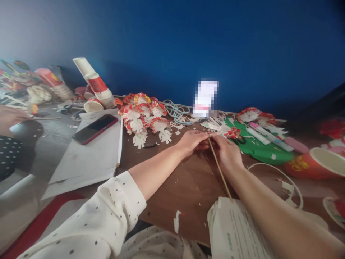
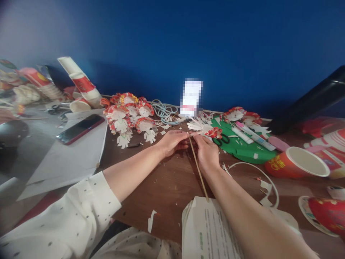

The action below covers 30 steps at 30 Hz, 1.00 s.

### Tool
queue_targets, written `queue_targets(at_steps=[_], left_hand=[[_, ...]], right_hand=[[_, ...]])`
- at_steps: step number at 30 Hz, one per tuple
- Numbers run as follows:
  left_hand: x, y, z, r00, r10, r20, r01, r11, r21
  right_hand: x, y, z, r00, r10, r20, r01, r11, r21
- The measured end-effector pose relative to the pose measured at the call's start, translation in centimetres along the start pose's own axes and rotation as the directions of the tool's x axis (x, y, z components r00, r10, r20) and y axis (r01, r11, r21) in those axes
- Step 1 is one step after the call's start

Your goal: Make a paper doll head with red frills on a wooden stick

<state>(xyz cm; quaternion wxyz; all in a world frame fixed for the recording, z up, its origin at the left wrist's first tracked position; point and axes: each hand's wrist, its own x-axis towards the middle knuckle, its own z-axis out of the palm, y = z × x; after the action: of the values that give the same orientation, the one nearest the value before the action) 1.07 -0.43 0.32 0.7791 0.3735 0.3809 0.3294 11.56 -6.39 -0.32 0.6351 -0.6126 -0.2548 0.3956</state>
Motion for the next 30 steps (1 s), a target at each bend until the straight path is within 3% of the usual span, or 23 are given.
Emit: queue_targets(at_steps=[7, 14, 18, 24, 30], left_hand=[[-0.2, 0.2, 0.1, 1.0, 0.015, 0.005, -0.015, 1.0, 0.009], [0.0, 0.0, 0.0, 0.999, 0.041, 0.016, -0.041, 0.999, 0.016], [-0.1, 0.1, 0.0, 0.999, 0.04, 0.013, -0.04, 0.998, 0.038], [-0.2, 0.4, 0.1, 0.999, 0.034, -0.006, -0.033, 0.997, 0.07], [-0.1, 0.3, 0.1, 0.999, 0.012, -0.052, -0.009, 0.998, 0.061]], right_hand=[[-0.2, -0.4, -0.1, 0.999, 0.011, -0.037, -0.015, 0.993, -0.12], [0.7, 0.5, -0.7, 0.998, -0.052, 0.031, 0.056, 0.989, -0.138], [0.4, 0.3, -0.4, 0.999, -0.03, -0.011, 0.029, 0.995, -0.098], [0.3, 0.5, -0.2, 1.0, -0.008, 0.022, 0.007, 1.0, 0.025], [1.0, 1.2, -0.9, 0.992, -0.119, 0.042, 0.123, 0.987, -0.105]])
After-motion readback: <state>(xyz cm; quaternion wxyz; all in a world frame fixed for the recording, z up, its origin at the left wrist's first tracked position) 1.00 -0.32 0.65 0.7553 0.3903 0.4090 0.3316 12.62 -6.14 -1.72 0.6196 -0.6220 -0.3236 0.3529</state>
